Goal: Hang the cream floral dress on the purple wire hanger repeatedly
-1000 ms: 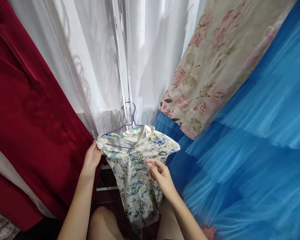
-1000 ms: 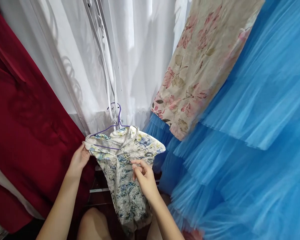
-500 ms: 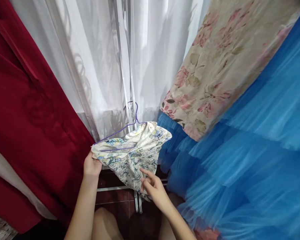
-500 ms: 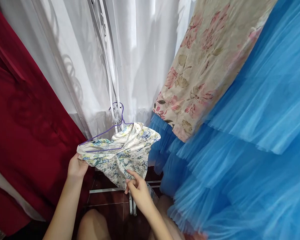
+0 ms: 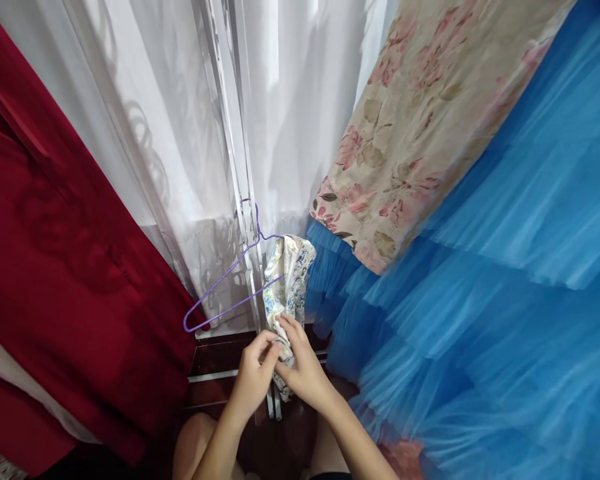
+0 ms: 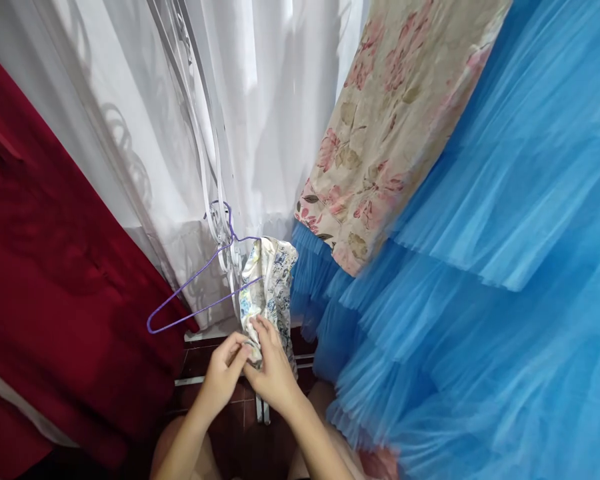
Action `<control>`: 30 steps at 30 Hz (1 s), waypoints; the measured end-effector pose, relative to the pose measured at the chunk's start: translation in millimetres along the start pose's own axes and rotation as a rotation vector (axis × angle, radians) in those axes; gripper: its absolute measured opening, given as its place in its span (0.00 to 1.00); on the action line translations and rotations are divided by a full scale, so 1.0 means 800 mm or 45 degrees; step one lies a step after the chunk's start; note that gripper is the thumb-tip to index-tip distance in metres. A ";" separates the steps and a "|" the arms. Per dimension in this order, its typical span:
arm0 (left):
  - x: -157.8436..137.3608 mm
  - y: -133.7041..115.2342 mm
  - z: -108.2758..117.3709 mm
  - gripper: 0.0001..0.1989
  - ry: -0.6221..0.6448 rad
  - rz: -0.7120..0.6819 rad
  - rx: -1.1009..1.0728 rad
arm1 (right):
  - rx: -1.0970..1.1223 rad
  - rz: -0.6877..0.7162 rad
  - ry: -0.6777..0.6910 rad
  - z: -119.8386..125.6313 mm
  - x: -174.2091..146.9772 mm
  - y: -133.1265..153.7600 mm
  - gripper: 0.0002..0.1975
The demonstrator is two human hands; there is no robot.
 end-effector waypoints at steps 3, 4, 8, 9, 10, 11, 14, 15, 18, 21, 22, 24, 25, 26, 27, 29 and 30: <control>0.007 -0.044 -0.032 0.07 0.085 -0.164 0.165 | -0.063 0.012 -0.039 0.019 0.026 -0.008 0.24; 0.013 -0.054 -0.035 0.09 0.077 -0.205 0.186 | -0.068 -0.008 -0.043 0.027 0.040 -0.014 0.20; 0.032 -0.052 -0.017 0.23 -0.113 -0.225 0.177 | -0.107 -0.142 -0.099 0.075 0.099 -0.056 0.13; 0.033 -0.042 -0.010 0.24 -0.156 -0.205 0.169 | -0.118 -0.171 -0.131 0.089 0.107 -0.067 0.12; 0.031 -0.031 -0.004 0.23 -0.187 -0.183 0.163 | -0.123 -0.191 -0.154 0.101 0.111 -0.076 0.12; 0.029 -0.019 0.001 0.23 -0.204 -0.156 0.161 | -0.122 -0.208 -0.161 0.109 0.110 -0.083 0.12; 0.020 0.010 0.005 0.25 -0.174 -0.093 0.179 | -0.092 -0.209 -0.082 0.109 0.089 -0.081 0.14; 0.019 0.014 0.003 0.27 -0.143 -0.092 0.187 | -0.049 -0.179 0.017 0.098 0.080 -0.071 0.15; 0.016 0.009 -0.020 0.34 0.031 -0.124 0.152 | 0.188 -0.021 0.466 0.054 0.046 -0.009 0.16; 0.010 0.013 -0.044 0.22 0.228 -0.022 0.096 | 0.403 0.016 0.727 0.045 0.026 0.050 0.16; 0.005 0.019 -0.045 0.16 0.251 0.034 0.096 | 0.452 -0.019 0.753 0.050 0.025 0.059 0.17; -0.006 0.032 -0.033 0.14 0.238 0.107 0.115 | 0.540 -0.110 0.778 0.061 0.026 0.068 0.19; -0.013 0.037 -0.021 0.14 0.217 0.113 0.128 | 0.568 -0.146 0.783 0.067 0.026 0.068 0.20; -0.019 0.040 -0.006 0.15 0.189 0.103 0.146 | 0.581 -0.169 0.781 0.071 0.027 0.068 0.20; -0.025 0.043 0.011 0.15 0.160 0.087 0.178 | 0.579 -0.181 0.770 0.075 0.028 0.066 0.20; -0.038 0.045 0.050 0.14 0.104 0.059 0.284 | 0.554 -0.191 0.734 0.079 0.033 0.062 0.19; -0.044 0.045 0.069 0.14 0.085 0.050 0.347 | 0.545 -0.196 0.715 0.078 0.036 0.060 0.19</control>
Point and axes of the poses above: each hand's wrist, its own x-axis towards the middle knuckle, its own z-axis out of the back of the hand, y = z × x, the point moved 10 cm from there along x, towards the middle knuckle, and after that the axes turned 9 degrees about -x, right-handed, at the moved point
